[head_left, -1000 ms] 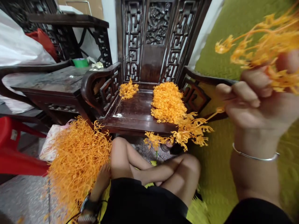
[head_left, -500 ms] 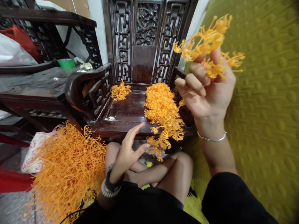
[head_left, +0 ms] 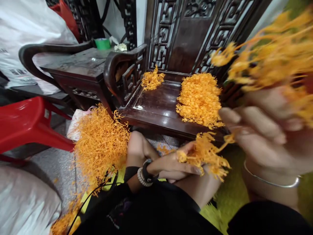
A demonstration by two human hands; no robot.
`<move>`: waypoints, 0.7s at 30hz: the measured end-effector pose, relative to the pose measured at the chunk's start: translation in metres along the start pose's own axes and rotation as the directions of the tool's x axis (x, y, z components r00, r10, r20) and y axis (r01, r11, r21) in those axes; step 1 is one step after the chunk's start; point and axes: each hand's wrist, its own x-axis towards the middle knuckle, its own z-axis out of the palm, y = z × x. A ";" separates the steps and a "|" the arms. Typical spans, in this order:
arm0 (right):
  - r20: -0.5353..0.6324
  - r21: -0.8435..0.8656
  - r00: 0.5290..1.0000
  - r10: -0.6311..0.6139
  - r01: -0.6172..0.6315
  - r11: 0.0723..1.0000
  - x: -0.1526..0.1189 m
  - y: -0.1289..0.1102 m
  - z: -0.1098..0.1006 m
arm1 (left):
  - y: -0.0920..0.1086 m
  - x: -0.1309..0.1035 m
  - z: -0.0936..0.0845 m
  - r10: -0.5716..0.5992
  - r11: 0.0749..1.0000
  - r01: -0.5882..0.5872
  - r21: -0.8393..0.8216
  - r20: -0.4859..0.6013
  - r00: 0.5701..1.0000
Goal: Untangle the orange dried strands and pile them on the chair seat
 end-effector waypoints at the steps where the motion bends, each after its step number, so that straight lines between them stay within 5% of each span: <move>1: 0.022 0.069 1.000 0.005 -0.007 0.998 -0.002 0.005 0.010 | 0.001 0.000 0.001 0.023 0.998 -0.023 -0.050 -0.006 1.000; 5: 0.110 0.123 0.982 0.153 -0.166 0.978 -0.005 0.017 0.030 | -0.002 -0.003 -0.003 0.118 0.991 -0.128 -0.047 -0.171 0.978; 9: 0.010 0.070 0.992 0.123 -0.124 0.990 0.001 0.021 0.012 | 0.001 -0.017 -0.018 0.084 0.963 0.030 0.269 -0.401 0.912; 11: -0.015 0.055 0.987 0.159 -0.158 0.986 0.003 0.024 -0.002 | 0.007 -0.025 -0.027 0.168 0.911 0.046 0.409 -0.471 0.866; 13: 0.026 0.055 0.963 0.267 -0.268 0.962 -0.001 0.027 -0.012 | 0.015 -0.030 -0.033 0.328 0.786 0.017 0.617 -0.440 0.836; 15: 0.081 0.064 0.924 0.374 -0.379 0.923 -0.008 0.029 -0.017 | 0.021 -0.034 -0.035 0.459 0.568 -0.001 0.823 -0.316 0.830; 17: 0.085 0.071 0.919 0.384 -0.390 0.918 -0.017 0.031 -0.018 | 0.025 -0.037 -0.031 0.477 0.413 -0.003 0.911 -0.214 0.852; 19: 0.044 0.059 0.963 0.265 -0.267 0.962 -0.025 0.034 -0.022 | 0.023 -0.040 -0.024 0.443 0.397 -0.012 0.918 -0.179 0.879; 21: 0.047 -0.055 0.995 0.089 -0.086 0.995 -0.028 0.043 -0.029 | 0.016 -0.044 -0.017 0.398 0.492 -0.040 0.870 -0.184 0.899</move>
